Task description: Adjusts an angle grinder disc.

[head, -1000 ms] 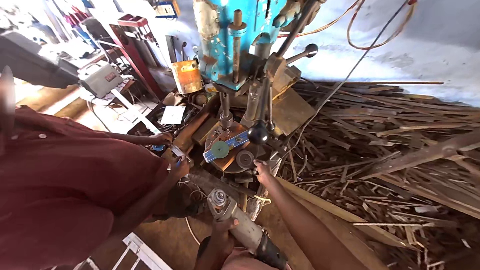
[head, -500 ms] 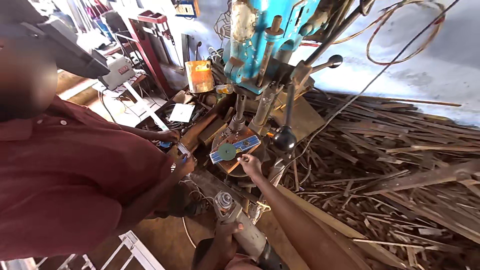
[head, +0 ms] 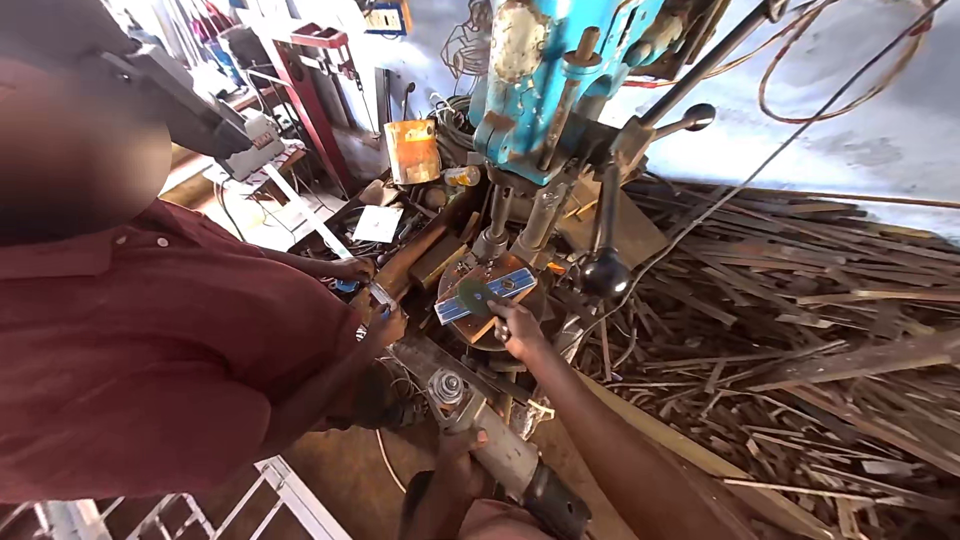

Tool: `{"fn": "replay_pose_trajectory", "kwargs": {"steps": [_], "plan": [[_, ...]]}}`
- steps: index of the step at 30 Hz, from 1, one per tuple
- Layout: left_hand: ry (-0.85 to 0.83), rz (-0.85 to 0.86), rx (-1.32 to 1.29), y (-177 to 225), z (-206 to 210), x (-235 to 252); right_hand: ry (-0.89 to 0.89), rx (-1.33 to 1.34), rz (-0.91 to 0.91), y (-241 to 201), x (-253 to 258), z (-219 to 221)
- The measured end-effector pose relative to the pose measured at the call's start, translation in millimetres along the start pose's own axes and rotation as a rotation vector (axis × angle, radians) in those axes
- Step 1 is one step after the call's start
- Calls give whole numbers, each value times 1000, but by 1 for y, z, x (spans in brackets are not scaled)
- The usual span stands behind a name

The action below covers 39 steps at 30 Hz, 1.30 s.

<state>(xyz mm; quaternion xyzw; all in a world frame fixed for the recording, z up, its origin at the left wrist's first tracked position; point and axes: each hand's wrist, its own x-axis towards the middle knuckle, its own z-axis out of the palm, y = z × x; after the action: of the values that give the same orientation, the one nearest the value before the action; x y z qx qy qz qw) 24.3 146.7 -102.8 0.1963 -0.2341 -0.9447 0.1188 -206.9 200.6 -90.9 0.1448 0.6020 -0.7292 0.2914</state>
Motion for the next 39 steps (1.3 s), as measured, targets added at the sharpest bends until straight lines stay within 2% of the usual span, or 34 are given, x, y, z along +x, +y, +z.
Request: {"fn": "replay_pose_trajectory", "kwargs": {"steps": [3,6,9,15,18,26,30,34,37,39], "plan": [[-83,-38,-60,-2,8,10,-289,163,-5,-25,-78,-21],[-205,-82,-70,-12,17,16,-328,-11,-115,-35,-130,-29],[-280,-130,-23,-25,26,18,-324,-206,-232,-31,-139,-41],[-361,-191,-19,-43,29,13,-249,-442,-423,-27,-147,-69],[-328,-209,-35,-48,33,9,-198,-484,-461,-22,-153,-77],[-247,-240,-24,-55,39,1,-126,-523,-423,-20,-166,-84],[-271,-233,-24,-54,41,-1,-25,-697,-339,-27,-177,-95],[-333,-248,-30,-52,38,0,-37,-902,-355,-38,-200,-108],[-354,-284,-53,-50,36,0,47,-930,-534,-27,-220,-108],[-372,-287,-77,-51,34,1,125,-918,-793,-5,-226,-107]]}}
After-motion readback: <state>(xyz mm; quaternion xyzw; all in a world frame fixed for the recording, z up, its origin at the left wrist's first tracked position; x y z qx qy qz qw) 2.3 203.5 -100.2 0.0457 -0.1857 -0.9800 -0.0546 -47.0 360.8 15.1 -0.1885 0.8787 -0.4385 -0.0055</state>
